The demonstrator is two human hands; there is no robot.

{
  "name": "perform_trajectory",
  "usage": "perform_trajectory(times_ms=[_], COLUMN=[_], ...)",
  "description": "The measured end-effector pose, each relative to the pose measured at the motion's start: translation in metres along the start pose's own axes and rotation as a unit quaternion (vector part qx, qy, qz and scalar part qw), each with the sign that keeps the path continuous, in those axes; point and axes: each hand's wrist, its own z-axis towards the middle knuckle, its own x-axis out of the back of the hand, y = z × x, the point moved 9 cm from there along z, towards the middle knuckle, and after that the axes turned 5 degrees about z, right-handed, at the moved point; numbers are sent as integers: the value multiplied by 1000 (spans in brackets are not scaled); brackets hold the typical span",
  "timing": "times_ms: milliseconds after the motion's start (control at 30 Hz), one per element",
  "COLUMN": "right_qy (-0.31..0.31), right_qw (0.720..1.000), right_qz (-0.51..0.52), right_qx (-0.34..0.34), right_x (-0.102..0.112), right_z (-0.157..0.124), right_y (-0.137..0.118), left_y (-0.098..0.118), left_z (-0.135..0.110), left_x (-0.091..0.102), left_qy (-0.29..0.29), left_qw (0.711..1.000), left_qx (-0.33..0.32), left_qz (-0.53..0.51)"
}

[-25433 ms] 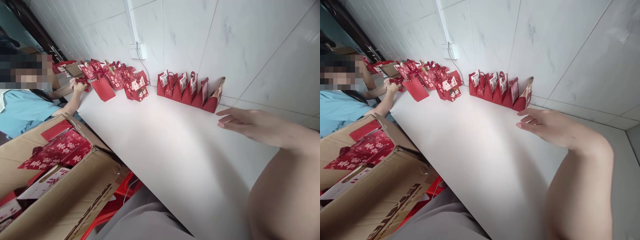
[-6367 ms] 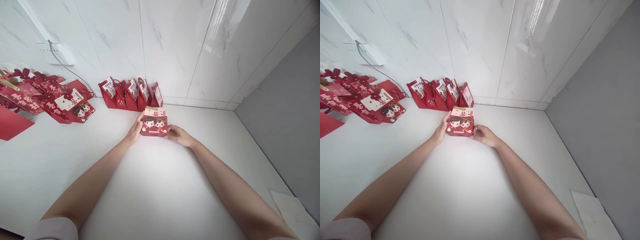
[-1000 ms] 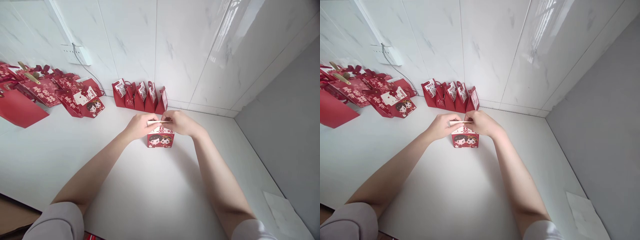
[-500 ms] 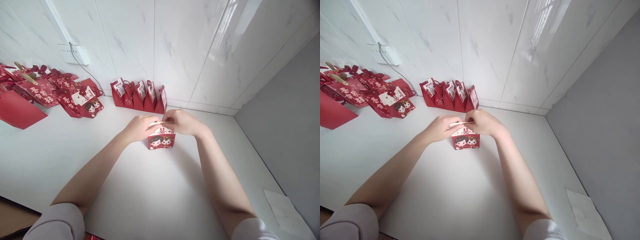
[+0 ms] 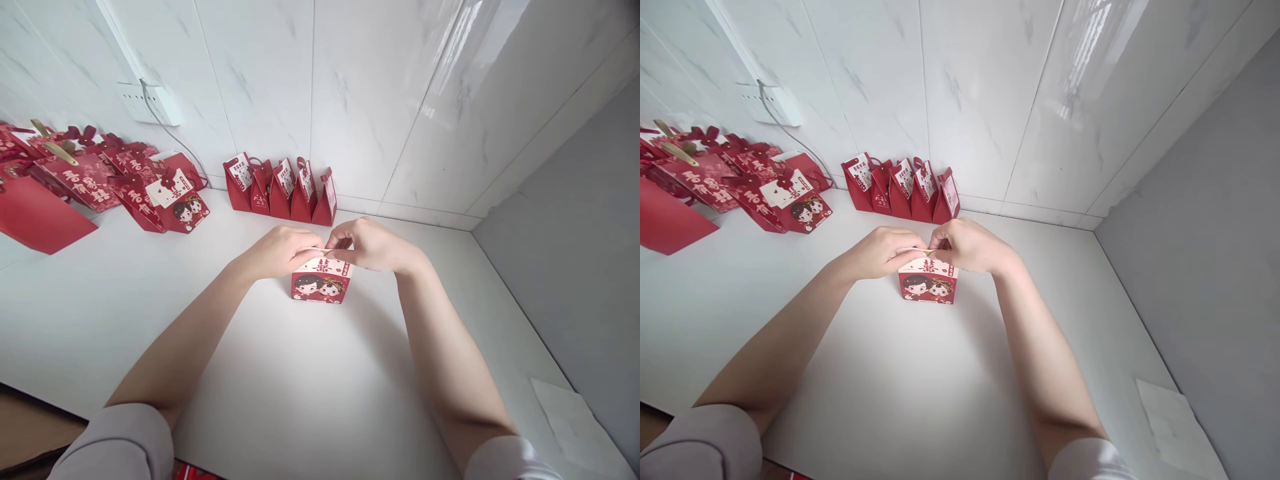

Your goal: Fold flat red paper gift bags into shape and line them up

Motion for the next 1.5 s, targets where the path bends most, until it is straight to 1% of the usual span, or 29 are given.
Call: perform_trajectory(times_ms=[233, 333, 433, 500, 600, 733, 833, 933, 1033, 1233, 1400, 1500], right_qy=[-20, -12, -20, -23, -3, 25, 24, 24, 18, 19, 9, -1], right_qw=[1000, 1000, 1000, 999, 997, 995, 992, 989, 989, 994, 991, 990], right_qz=[-9, -9, 11, 4, -20, -27, -35, -32, -22, -5, 14, 22], right_qx=[2, 6, 2, -31, -79, -93, -115, -142, -146, -108, -133, -138], right_x=[-1, 2, 4, 6, 13, 22, 23, 23, 23, 24, 22, 20], right_z=[-3, -5, -7, -9, -12, -15, -16, -17, -17, -18, -19, -19], right_y=[0, -3, -3, 3, 14, 16, 16, 17, 19, 20, 24, 24], left_y=[2, -1, -7, -10, -7, 6, 14, 18, 18, 16, 9, 5], left_z=[-1, -2, -5, -7, -12, -17, -17, -15, -14, -14, -17, -19], left_x=[-2, 2, 9, 16, 27, 38, 39, 37, 36, 37, 39, 38], left_qy=[-43, -50, -57, -60, -57, -51, -53, -55, -58, -61, -37, -38], left_qw=[999, 998, 996, 994, 987, 973, 963, 958, 955, 960, 974, 978], left_qx=[16, 42, 73, 93, 113, 121, 114, 109, 120, 143, 142, 132], left_qz=[-24, -22, 0, 25, 94, 190, 238, 261, 266, 234, 171, 157])
